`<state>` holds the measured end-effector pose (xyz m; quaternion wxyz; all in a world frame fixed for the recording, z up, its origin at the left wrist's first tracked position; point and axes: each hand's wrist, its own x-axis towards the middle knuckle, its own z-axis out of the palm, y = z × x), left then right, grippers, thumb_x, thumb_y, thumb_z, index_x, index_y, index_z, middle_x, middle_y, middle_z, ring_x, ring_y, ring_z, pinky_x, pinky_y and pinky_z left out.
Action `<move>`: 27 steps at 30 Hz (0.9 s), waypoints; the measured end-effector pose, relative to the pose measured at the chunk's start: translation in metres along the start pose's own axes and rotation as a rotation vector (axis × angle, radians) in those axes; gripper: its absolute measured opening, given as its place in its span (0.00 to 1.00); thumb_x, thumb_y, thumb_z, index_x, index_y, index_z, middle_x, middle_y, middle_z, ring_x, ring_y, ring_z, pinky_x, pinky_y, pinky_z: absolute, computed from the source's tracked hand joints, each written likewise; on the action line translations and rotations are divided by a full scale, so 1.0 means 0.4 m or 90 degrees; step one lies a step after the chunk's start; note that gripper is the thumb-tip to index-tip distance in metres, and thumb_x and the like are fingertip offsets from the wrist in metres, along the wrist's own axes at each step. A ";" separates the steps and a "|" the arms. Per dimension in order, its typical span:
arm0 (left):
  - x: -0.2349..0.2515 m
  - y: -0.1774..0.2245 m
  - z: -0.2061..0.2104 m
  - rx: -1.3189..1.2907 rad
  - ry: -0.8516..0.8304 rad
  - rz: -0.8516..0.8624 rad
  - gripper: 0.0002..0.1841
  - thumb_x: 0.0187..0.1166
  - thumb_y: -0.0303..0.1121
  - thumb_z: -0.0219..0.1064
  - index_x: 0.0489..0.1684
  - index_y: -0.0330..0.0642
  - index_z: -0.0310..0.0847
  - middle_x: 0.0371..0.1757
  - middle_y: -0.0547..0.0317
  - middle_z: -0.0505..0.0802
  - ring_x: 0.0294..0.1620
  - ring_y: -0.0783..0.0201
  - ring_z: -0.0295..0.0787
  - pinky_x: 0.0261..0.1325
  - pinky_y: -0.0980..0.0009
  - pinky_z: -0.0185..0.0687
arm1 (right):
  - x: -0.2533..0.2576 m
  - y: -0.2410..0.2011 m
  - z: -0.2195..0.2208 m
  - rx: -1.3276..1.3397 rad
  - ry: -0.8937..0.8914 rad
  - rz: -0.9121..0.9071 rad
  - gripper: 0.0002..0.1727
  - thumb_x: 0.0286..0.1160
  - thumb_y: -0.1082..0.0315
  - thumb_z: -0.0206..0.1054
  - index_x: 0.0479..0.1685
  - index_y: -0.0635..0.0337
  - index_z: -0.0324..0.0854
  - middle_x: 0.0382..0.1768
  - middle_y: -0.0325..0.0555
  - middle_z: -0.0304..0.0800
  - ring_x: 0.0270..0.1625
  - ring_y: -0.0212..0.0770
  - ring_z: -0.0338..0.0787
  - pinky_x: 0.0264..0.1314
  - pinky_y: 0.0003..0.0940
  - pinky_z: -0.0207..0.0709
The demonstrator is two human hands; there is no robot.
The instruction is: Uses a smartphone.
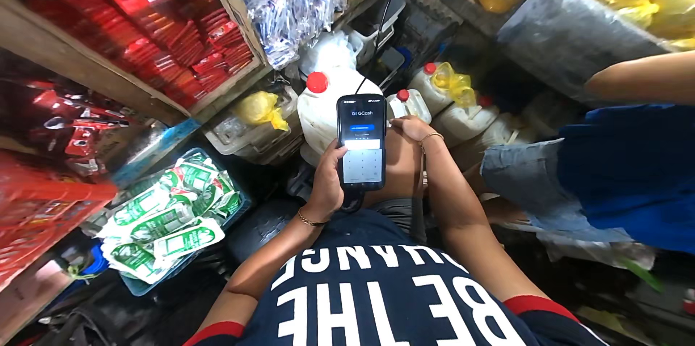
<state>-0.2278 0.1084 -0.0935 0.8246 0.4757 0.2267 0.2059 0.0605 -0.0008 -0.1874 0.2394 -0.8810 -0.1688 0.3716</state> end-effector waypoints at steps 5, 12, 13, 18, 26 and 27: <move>0.000 -0.001 -0.001 0.003 0.004 0.001 0.22 0.90 0.35 0.43 0.75 0.44 0.76 0.61 0.57 0.90 0.62 0.65 0.87 0.68 0.64 0.82 | 0.007 0.006 0.002 -0.002 0.004 -0.005 0.34 0.90 0.41 0.48 0.64 0.62 0.85 0.66 0.63 0.85 0.74 0.61 0.80 0.77 0.68 0.65; 0.000 0.001 0.006 0.012 0.020 -0.017 0.21 0.90 0.35 0.43 0.74 0.44 0.76 0.60 0.56 0.90 0.61 0.65 0.87 0.67 0.64 0.83 | 0.003 0.005 0.001 -0.006 0.005 -0.012 0.34 0.90 0.41 0.48 0.64 0.62 0.85 0.67 0.63 0.85 0.75 0.60 0.80 0.78 0.66 0.65; 0.000 0.001 0.006 0.013 0.019 -0.017 0.22 0.90 0.35 0.43 0.75 0.44 0.76 0.61 0.56 0.90 0.62 0.65 0.87 0.67 0.64 0.82 | -0.002 0.001 0.000 -0.006 0.004 -0.009 0.34 0.90 0.41 0.48 0.65 0.62 0.85 0.67 0.63 0.85 0.75 0.60 0.80 0.78 0.67 0.65; -0.001 0.000 0.006 0.023 0.019 -0.023 0.22 0.90 0.36 0.44 0.77 0.44 0.75 0.64 0.56 0.89 0.65 0.65 0.85 0.70 0.64 0.80 | -0.013 -0.006 -0.004 -0.006 -0.002 -0.006 0.34 0.91 0.42 0.47 0.67 0.63 0.83 0.67 0.65 0.84 0.75 0.62 0.79 0.78 0.68 0.64; -0.003 -0.005 0.007 0.020 0.012 -0.022 0.22 0.90 0.36 0.44 0.76 0.44 0.75 0.63 0.56 0.89 0.64 0.64 0.86 0.69 0.63 0.81 | -0.012 0.001 -0.001 -0.009 0.012 -0.025 0.33 0.91 0.43 0.48 0.66 0.65 0.83 0.68 0.67 0.83 0.75 0.63 0.78 0.78 0.68 0.64; -0.003 -0.004 0.007 0.019 0.014 -0.024 0.22 0.90 0.36 0.45 0.77 0.44 0.74 0.64 0.55 0.89 0.64 0.64 0.86 0.70 0.63 0.80 | -0.011 0.002 0.000 -0.013 0.016 -0.027 0.33 0.91 0.43 0.48 0.66 0.65 0.83 0.68 0.67 0.83 0.76 0.63 0.78 0.78 0.68 0.64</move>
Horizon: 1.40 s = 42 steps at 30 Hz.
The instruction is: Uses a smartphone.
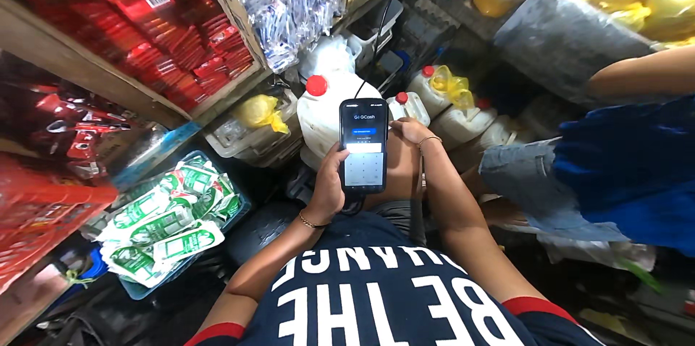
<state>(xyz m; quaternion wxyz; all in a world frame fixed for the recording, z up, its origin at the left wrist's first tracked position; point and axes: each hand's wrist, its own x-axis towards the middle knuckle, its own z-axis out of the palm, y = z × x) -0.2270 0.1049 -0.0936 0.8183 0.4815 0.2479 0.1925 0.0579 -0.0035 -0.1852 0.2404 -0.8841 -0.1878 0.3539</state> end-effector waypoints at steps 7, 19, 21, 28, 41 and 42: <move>-0.001 0.001 0.000 0.005 -0.010 0.007 0.21 0.90 0.36 0.44 0.73 0.45 0.77 0.60 0.56 0.90 0.62 0.65 0.87 0.68 0.63 0.81 | -0.009 -0.007 -0.001 -0.026 0.016 0.008 0.33 0.91 0.44 0.48 0.65 0.65 0.83 0.68 0.67 0.83 0.76 0.64 0.78 0.78 0.69 0.63; -0.004 0.008 0.002 0.017 -0.021 0.017 0.21 0.89 0.35 0.43 0.72 0.44 0.78 0.60 0.58 0.90 0.61 0.66 0.86 0.67 0.64 0.81 | -0.038 -0.021 -0.005 -0.158 0.084 -0.030 0.30 0.90 0.48 0.48 0.69 0.63 0.82 0.73 0.71 0.77 0.80 0.71 0.71 0.78 0.73 0.60; -0.006 0.011 0.004 0.020 -0.019 0.010 0.21 0.90 0.36 0.44 0.72 0.45 0.78 0.60 0.57 0.90 0.60 0.66 0.87 0.66 0.64 0.82 | -0.040 -0.023 -0.006 -0.161 0.076 -0.028 0.31 0.90 0.47 0.47 0.70 0.64 0.82 0.72 0.71 0.79 0.80 0.71 0.72 0.79 0.73 0.60; -0.002 0.009 0.003 0.011 -0.025 -0.003 0.21 0.89 0.37 0.44 0.70 0.45 0.78 0.59 0.57 0.90 0.60 0.66 0.87 0.65 0.64 0.82 | -0.013 -0.009 -0.009 -0.151 0.019 -0.017 0.34 0.91 0.44 0.43 0.64 0.65 0.84 0.68 0.68 0.83 0.77 0.68 0.76 0.76 0.73 0.62; 0.003 0.008 0.002 -0.022 -0.008 -0.019 0.22 0.92 0.37 0.42 0.76 0.44 0.75 0.59 0.53 0.91 0.60 0.62 0.89 0.64 0.62 0.85 | -0.004 -0.008 -0.006 -0.119 0.010 -0.011 0.35 0.92 0.43 0.43 0.66 0.64 0.84 0.69 0.68 0.82 0.78 0.66 0.76 0.78 0.72 0.61; 0.003 0.007 0.002 -0.022 -0.007 -0.017 0.22 0.92 0.37 0.42 0.76 0.44 0.74 0.59 0.53 0.91 0.60 0.62 0.89 0.64 0.62 0.85 | -0.003 -0.007 -0.006 -0.122 0.010 -0.009 0.35 0.92 0.43 0.43 0.66 0.64 0.84 0.69 0.67 0.82 0.78 0.66 0.76 0.78 0.72 0.61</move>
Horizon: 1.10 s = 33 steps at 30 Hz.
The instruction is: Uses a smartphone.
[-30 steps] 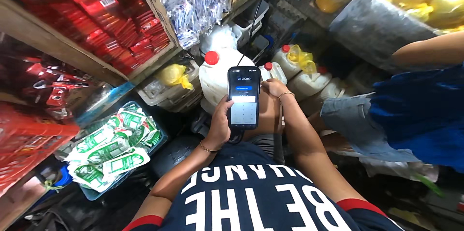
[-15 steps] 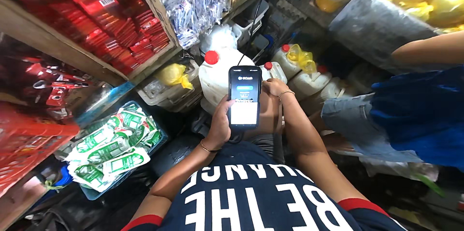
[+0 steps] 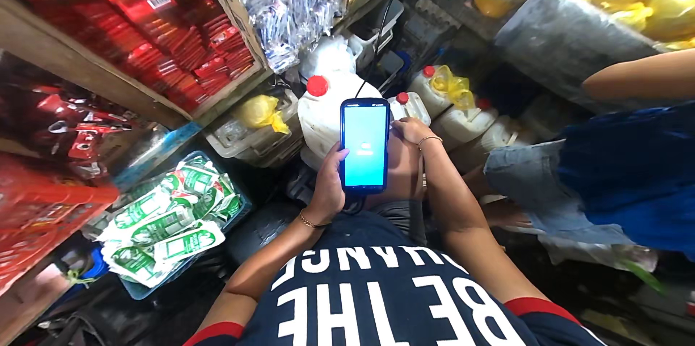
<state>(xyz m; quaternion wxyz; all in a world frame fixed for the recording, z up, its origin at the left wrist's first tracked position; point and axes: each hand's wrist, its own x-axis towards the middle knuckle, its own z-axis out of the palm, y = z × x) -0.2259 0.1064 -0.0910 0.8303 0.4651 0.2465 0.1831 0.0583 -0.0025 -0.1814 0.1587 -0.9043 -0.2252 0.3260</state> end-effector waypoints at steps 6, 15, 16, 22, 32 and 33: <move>0.000 0.000 0.001 -0.004 -0.002 0.007 0.21 0.92 0.37 0.42 0.72 0.45 0.77 0.56 0.54 0.92 0.57 0.62 0.90 0.62 0.62 0.86 | -0.008 -0.008 0.000 0.022 0.007 0.011 0.34 0.91 0.43 0.44 0.65 0.63 0.84 0.68 0.67 0.83 0.77 0.66 0.77 0.77 0.73 0.62; -0.003 0.001 -0.002 -0.008 -0.004 0.005 0.21 0.92 0.37 0.41 0.73 0.45 0.76 0.56 0.54 0.91 0.58 0.63 0.90 0.63 0.63 0.86 | -0.008 -0.007 0.002 0.020 0.008 0.011 0.34 0.91 0.43 0.45 0.66 0.62 0.84 0.70 0.65 0.83 0.78 0.64 0.76 0.78 0.72 0.61; -0.003 0.000 -0.002 -0.007 -0.005 0.005 0.21 0.92 0.37 0.41 0.73 0.45 0.77 0.56 0.54 0.91 0.57 0.62 0.90 0.63 0.63 0.86 | -0.005 -0.005 0.003 0.019 0.009 0.013 0.34 0.91 0.42 0.45 0.66 0.62 0.84 0.69 0.65 0.83 0.78 0.64 0.77 0.78 0.72 0.62; -0.005 0.000 -0.003 -0.003 -0.005 0.005 0.21 0.92 0.37 0.42 0.74 0.45 0.76 0.58 0.54 0.91 0.59 0.63 0.89 0.64 0.63 0.85 | -0.003 -0.003 0.006 0.022 0.008 0.016 0.34 0.91 0.42 0.45 0.65 0.62 0.85 0.68 0.65 0.84 0.77 0.64 0.78 0.77 0.72 0.63; -0.008 -0.002 -0.002 -0.008 -0.008 0.007 0.22 0.92 0.36 0.42 0.75 0.44 0.75 0.58 0.53 0.91 0.58 0.62 0.90 0.63 0.63 0.86 | -0.010 -0.006 0.005 0.027 0.005 0.016 0.34 0.91 0.42 0.44 0.66 0.61 0.84 0.69 0.64 0.83 0.78 0.63 0.77 0.78 0.72 0.62; -0.008 -0.003 -0.002 -0.009 -0.008 0.006 0.22 0.92 0.36 0.42 0.75 0.44 0.75 0.58 0.53 0.91 0.59 0.62 0.90 0.63 0.63 0.86 | -0.012 -0.007 0.004 0.026 0.006 0.018 0.34 0.91 0.42 0.44 0.66 0.61 0.84 0.69 0.64 0.83 0.78 0.63 0.77 0.77 0.72 0.62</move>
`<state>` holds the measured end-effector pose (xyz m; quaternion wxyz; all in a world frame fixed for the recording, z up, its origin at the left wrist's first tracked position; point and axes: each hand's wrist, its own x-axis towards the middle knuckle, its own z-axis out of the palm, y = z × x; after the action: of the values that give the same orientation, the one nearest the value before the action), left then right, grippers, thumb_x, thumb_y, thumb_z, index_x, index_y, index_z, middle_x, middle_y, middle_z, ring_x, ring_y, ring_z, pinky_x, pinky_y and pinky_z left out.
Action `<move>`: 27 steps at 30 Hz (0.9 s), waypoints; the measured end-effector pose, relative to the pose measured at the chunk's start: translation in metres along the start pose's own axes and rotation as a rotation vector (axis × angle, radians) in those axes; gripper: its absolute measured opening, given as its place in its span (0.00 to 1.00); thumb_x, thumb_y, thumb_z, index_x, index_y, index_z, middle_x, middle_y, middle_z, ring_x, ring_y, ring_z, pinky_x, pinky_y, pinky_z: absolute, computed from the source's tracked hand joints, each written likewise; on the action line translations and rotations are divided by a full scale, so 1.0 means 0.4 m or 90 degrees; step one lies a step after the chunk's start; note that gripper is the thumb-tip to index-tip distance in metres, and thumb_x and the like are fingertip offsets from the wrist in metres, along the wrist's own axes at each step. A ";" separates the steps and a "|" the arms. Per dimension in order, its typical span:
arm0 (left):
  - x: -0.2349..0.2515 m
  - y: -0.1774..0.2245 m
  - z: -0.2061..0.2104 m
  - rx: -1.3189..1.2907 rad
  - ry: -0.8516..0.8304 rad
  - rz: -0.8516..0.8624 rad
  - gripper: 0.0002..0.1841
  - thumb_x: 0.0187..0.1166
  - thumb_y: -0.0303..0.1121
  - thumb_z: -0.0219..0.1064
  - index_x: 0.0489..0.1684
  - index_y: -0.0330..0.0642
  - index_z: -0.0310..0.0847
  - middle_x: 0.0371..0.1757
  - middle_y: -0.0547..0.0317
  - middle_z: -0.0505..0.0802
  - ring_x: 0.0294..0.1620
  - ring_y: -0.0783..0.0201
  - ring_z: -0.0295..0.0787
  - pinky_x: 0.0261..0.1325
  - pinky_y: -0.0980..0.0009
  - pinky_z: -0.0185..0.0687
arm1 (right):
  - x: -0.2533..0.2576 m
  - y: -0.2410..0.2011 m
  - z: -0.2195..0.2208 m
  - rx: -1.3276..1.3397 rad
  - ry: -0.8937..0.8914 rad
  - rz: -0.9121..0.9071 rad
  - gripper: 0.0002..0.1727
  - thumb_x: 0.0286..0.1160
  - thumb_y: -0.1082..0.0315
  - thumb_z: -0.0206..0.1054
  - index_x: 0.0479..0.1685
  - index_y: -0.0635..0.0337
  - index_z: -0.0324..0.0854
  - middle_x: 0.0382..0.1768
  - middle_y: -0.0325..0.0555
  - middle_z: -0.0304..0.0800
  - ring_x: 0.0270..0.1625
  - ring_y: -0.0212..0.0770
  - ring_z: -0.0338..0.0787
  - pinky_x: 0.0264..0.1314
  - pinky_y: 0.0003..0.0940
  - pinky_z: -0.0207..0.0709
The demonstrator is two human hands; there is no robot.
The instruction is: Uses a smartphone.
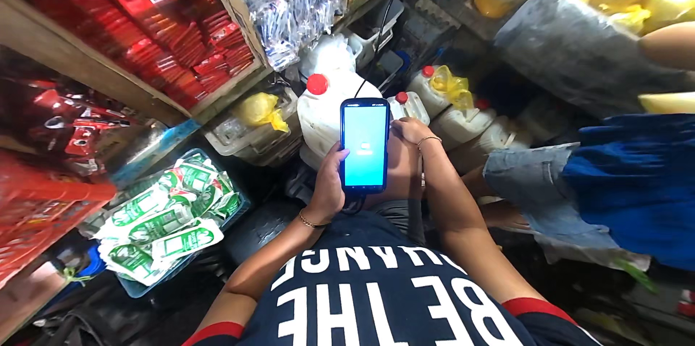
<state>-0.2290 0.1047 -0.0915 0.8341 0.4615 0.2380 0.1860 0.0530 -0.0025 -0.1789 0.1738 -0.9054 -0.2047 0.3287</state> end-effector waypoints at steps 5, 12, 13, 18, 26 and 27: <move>0.001 -0.003 -0.001 -0.001 0.000 -0.005 0.21 0.92 0.36 0.42 0.74 0.44 0.76 0.58 0.53 0.91 0.59 0.62 0.89 0.64 0.62 0.85 | -0.008 -0.003 -0.003 0.000 0.003 0.000 0.35 0.91 0.42 0.44 0.67 0.63 0.83 0.70 0.66 0.82 0.78 0.66 0.76 0.78 0.72 0.62; -0.002 -0.003 0.001 -0.003 0.003 -0.010 0.22 0.92 0.36 0.42 0.75 0.44 0.75 0.58 0.52 0.91 0.58 0.61 0.89 0.63 0.62 0.85 | -0.007 -0.001 -0.002 0.004 -0.004 -0.002 0.34 0.92 0.42 0.43 0.66 0.62 0.84 0.70 0.65 0.82 0.78 0.65 0.77 0.77 0.72 0.63; -0.002 -0.003 0.001 -0.002 0.002 -0.009 0.22 0.92 0.37 0.42 0.75 0.43 0.75 0.58 0.52 0.91 0.59 0.61 0.89 0.64 0.62 0.85 | -0.008 -0.002 -0.002 0.003 -0.004 0.000 0.35 0.91 0.42 0.43 0.66 0.62 0.84 0.70 0.65 0.83 0.77 0.65 0.77 0.77 0.72 0.63; -0.001 -0.002 0.000 0.027 0.002 0.005 0.21 0.89 0.37 0.45 0.72 0.45 0.77 0.60 0.57 0.90 0.61 0.66 0.86 0.66 0.64 0.81 | -0.010 -0.001 -0.002 0.004 0.001 -0.009 0.34 0.91 0.43 0.43 0.65 0.63 0.85 0.68 0.67 0.83 0.77 0.65 0.77 0.77 0.73 0.62; 0.001 0.000 0.004 0.024 0.009 0.000 0.21 0.90 0.37 0.44 0.72 0.44 0.78 0.59 0.57 0.90 0.60 0.66 0.87 0.66 0.64 0.82 | -0.008 0.002 -0.004 -0.001 -0.002 -0.019 0.34 0.92 0.44 0.43 0.64 0.63 0.85 0.68 0.67 0.83 0.77 0.65 0.77 0.77 0.73 0.62; 0.001 -0.001 0.004 0.024 0.009 0.001 0.21 0.90 0.37 0.44 0.72 0.45 0.78 0.59 0.57 0.90 0.60 0.66 0.87 0.66 0.64 0.82 | -0.006 0.003 -0.003 -0.001 -0.003 -0.021 0.34 0.92 0.44 0.43 0.64 0.64 0.85 0.68 0.67 0.83 0.77 0.65 0.77 0.77 0.72 0.62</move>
<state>-0.2277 0.1038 -0.0911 0.8236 0.4759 0.2467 0.1853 0.0527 -0.0050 -0.1773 0.1778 -0.9014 -0.2203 0.3275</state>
